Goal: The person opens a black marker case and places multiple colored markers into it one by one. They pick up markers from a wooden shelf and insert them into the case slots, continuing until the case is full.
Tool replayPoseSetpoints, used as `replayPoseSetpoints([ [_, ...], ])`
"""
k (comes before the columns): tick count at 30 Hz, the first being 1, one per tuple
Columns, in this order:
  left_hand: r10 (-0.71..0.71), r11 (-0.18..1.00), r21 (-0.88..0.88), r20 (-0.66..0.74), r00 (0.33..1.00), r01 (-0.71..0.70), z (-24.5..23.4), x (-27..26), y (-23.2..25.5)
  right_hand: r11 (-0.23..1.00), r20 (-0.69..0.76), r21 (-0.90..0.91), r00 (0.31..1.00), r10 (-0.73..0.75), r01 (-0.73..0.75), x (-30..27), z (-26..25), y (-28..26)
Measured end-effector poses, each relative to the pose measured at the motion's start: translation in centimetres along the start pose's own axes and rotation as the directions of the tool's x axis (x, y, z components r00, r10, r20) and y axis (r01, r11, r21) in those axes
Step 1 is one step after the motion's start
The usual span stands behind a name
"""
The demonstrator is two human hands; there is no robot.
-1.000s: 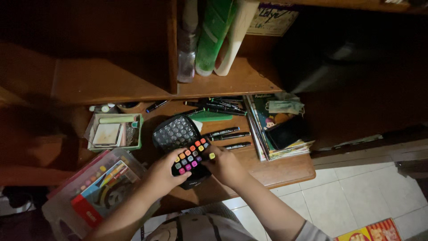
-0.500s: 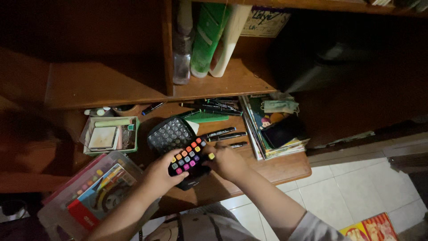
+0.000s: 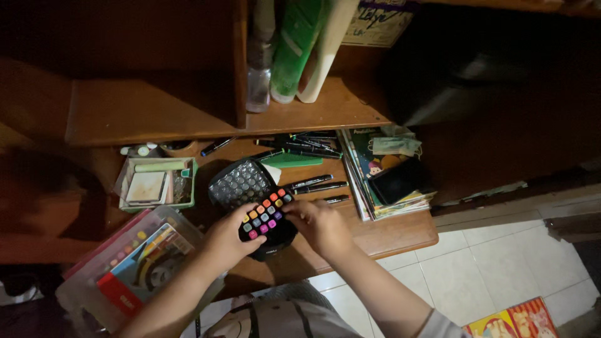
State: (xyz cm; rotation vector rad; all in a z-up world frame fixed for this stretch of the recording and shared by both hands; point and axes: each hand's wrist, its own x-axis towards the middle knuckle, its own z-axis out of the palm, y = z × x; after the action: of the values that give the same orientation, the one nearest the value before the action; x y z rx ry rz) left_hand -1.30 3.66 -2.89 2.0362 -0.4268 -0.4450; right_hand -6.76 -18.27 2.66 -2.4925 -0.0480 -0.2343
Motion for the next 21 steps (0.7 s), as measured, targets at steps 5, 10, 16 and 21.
replayPoseSetpoints([
  [5,0.205,0.915,0.336,0.089,0.975,-0.223,-0.6,0.4,3.4,0.967,-0.083,0.158,0.978,-0.19,0.202,-0.7,1.1,1.7],
  [10,0.446,0.57,0.634,0.295,0.845,-0.522,0.3,1.3,5.4,0.965,-0.21,0.186,0.952,0.222,-0.184,0.3,2.1,11.5],
  [16,0.481,0.532,0.642,0.308,0.821,-0.552,0.5,1.2,4.8,0.869,0.001,-0.494,0.999,0.039,-0.034,1.4,3.5,24.6],
  [21,0.448,0.607,0.594,0.294,0.844,-0.528,0.5,1.2,5.0,0.848,0.084,-0.528,0.992,0.098,-0.039,2.6,3.1,23.8],
])
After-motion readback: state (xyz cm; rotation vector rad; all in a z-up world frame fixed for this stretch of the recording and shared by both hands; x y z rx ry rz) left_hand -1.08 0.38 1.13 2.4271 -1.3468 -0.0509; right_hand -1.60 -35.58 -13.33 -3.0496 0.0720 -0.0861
